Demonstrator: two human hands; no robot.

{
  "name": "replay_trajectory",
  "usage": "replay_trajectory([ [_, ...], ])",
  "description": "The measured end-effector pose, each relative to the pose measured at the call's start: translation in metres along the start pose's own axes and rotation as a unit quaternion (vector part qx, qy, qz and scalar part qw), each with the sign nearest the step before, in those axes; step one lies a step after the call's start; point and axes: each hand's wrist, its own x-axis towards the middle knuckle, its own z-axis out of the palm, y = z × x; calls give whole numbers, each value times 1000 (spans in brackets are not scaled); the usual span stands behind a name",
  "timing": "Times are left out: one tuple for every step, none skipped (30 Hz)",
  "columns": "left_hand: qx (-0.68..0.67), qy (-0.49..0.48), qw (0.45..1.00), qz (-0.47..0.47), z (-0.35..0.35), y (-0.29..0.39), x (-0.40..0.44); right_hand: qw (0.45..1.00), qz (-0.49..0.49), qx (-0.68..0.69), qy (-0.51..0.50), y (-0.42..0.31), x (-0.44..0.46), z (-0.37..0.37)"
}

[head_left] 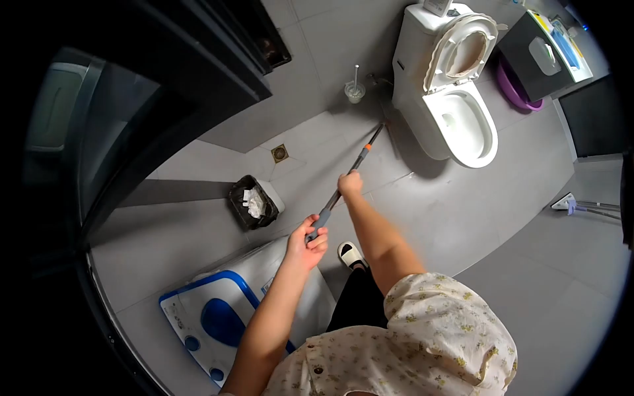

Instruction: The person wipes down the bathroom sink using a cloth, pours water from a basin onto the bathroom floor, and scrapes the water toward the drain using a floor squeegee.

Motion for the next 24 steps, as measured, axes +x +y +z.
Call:
replay_trajectory([
  [19,6,1000,13,-8,5,-12,1000,10,26,-5,-4,-15,9],
  [17,8,1000,15,-16,10,-24,999,20,30,-22,-9,-30,17],
  [10,12,1000,20,-23,15,-35,998,29,33,-38,-12,-43,24],
  [2,15,1000,25,-31,16,-47,998,26,31,-40,-13,-57,31],
  [-1,14,999,29,-38,16,-58,998,35,19,-56,-15,-70,37],
  [-12,28,999,39,-42,15,-68,996,44,6,-72,-16,-82,41],
  [-23,41,998,48,-49,13,-78,996,39,3,-76,-15,-96,44],
  [-38,48,997,50,-57,10,-86,995,27,-2,-92,-12,-108,46],
  [-42,47,997,55,-62,6,-94,994,16,-7,-109,-8,-120,46],
  [-53,55,995,67,-64,0,-103,993,15,-4,-119,-6,-131,45],
  [-63,62,993,78,-69,-5,-112,992,11,-8,-124,-3,-141,47],
  [-73,50,992,87,-75,-8,-118,990,7,-20,-139,0,-149,49],
  [-78,49,991,92,-79,-12,-122,988,3,-32,-154,2,-155,51],
  [-83,44,990,101,-83,-14,-126,987,-3,-35,-158,2,-160,53],
  [-87,39,989,110,-87,-16,-132,987,10,-27,-156,2,-166,56],
  [-90,40,988,115,-89,-17,-136,988,23,-17,-153,3,-172,59],
  [-94,35,988,119,-92,-19,-138,987,19,-18,-157,4,-176,62],
  [-99,33,987,121,-93,-20,-141,987,10,-24,-157,5,-179,64],
  [-101,34,987,124,-96,-22,-144,987,1,-30,-157,8,-183,65],
  [-98,33,986,132,-96,-23,-145,986,0,-32,-161,8,-184,66],
  [-95,30,985,141,-97,-24,-147,986,-2,-41,-165,8,-188,67],
  [-99,31,984,145,-99,-26,-150,984,-5,-50,-169,8,-192,69],
  [-95,27,984,147,-100,-28,-153,984,-9,-53,-172,8,-195,69],
  [-90,23,984,150,-99,-30,-157,980,-24,-50,-191,11,-196,71],
])
